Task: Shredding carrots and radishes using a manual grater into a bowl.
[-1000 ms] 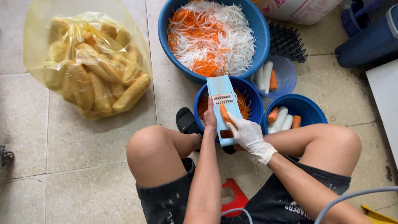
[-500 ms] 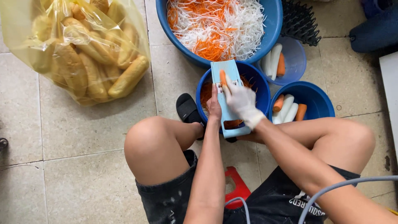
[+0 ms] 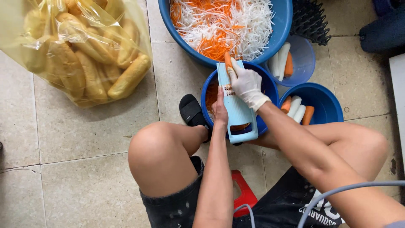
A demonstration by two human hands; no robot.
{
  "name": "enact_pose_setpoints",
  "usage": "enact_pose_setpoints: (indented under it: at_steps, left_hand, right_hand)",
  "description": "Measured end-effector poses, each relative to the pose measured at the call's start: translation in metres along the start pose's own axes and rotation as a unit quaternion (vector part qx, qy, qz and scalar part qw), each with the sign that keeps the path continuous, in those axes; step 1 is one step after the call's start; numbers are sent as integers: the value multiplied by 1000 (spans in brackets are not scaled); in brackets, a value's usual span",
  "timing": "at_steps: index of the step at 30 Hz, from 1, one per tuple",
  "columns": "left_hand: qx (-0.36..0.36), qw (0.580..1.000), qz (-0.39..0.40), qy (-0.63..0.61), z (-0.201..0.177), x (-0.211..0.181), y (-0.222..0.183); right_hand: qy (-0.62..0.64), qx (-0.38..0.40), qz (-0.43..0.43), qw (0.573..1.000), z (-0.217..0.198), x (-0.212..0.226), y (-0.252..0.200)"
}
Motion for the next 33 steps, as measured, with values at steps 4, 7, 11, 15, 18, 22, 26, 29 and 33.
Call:
enact_pose_setpoints:
  at_steps: [4, 7, 11, 15, 18, 22, 26, 29, 33]
  left_hand:
    - [12, 1000, 7, -15, 4, -12, -4]
    - [24, 999, 2, -34, 5, -9, -7]
    - [37, 998, 2, -52, 6, -11, -9]
    - [41, 998, 12, -55, 7, -10, -8]
    - [-5, 997, -15, 75, 2, -7, -6]
    - [15, 1000, 8, 10, 6, -12, -10]
    - [26, 999, 2, -23, 5, -16, -10]
    - [37, 999, 8, -29, 4, -4, -2]
    - [17, 1000, 5, -18, 2, 8, 8]
  right_hand:
    - [-39, -5, -53, 998, -64, 15, -60]
    - [-88, -13, 9, 996, -115, 18, -127]
    - [-63, -18, -13, 998, -99, 13, -146]
    - [-56, 13, -47, 997, -48, 6, -133]
    - [-50, 19, -34, 998, -38, 15, -63]
    - [-38, -20, -60, 997, -15, -6, -10]
    - [-32, 23, -67, 997, -47, 9, -103]
    - [-29, 41, -41, 998, -44, 12, -119]
    - [-37, 2, -36, 999, -2, 4, 0]
Point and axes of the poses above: each hand's wrist, its own y-axis towards the middle knuckle, its own z-axis out of the palm, x = y × z, the point moved 7 cm from there along y, towards the middle knuckle, and after that the axes turned 1 degree about -x, right-handed, at the moved point
